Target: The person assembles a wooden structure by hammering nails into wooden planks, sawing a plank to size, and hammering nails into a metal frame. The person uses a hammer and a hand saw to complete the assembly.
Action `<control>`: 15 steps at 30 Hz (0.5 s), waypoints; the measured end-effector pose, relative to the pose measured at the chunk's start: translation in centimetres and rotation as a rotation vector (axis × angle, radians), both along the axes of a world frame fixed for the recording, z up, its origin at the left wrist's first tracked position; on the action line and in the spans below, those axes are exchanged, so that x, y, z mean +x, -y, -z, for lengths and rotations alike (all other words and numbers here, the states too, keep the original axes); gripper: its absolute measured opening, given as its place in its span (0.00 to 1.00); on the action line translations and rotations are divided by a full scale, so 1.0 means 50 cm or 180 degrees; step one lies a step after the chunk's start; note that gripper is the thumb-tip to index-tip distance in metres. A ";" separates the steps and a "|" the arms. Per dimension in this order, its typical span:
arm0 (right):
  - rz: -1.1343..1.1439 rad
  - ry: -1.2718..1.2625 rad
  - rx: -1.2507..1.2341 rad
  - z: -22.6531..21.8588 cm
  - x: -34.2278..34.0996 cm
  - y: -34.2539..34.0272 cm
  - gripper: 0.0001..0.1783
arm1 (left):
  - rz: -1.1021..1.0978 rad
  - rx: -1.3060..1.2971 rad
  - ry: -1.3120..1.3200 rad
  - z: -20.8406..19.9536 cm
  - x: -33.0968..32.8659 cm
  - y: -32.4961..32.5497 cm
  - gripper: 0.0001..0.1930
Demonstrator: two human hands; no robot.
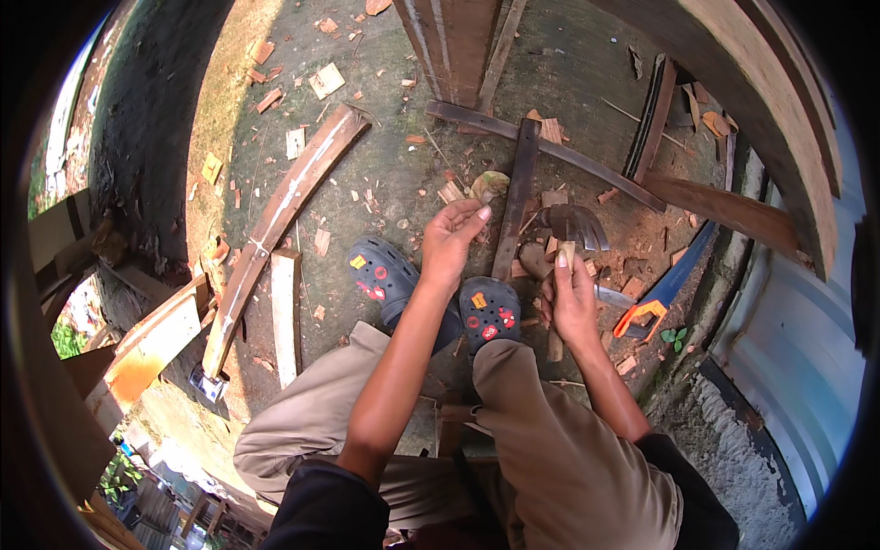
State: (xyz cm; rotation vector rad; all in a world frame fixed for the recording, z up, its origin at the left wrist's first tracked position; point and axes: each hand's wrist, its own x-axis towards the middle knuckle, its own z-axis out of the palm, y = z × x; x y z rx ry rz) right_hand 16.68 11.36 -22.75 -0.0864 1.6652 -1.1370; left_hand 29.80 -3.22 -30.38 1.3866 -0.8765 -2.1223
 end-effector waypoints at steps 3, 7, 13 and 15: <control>0.0011 0.0004 0.0012 0.006 -0.005 0.001 0.18 | 0.0107 -0.0120 0.0044 0.002 -0.010 -0.009 0.15; 0.0149 0.0134 -0.0019 -0.004 -0.012 0.003 0.19 | 0.0180 -0.0131 0.0034 0.007 -0.026 -0.019 0.15; 0.0173 0.0065 -0.0062 0.004 -0.018 -0.015 0.17 | 0.0214 -0.0388 0.0102 0.023 -0.048 -0.015 0.16; 0.0211 0.0114 -0.0036 0.005 -0.017 -0.016 0.17 | 0.0228 -0.0708 0.0200 0.028 -0.061 -0.014 0.14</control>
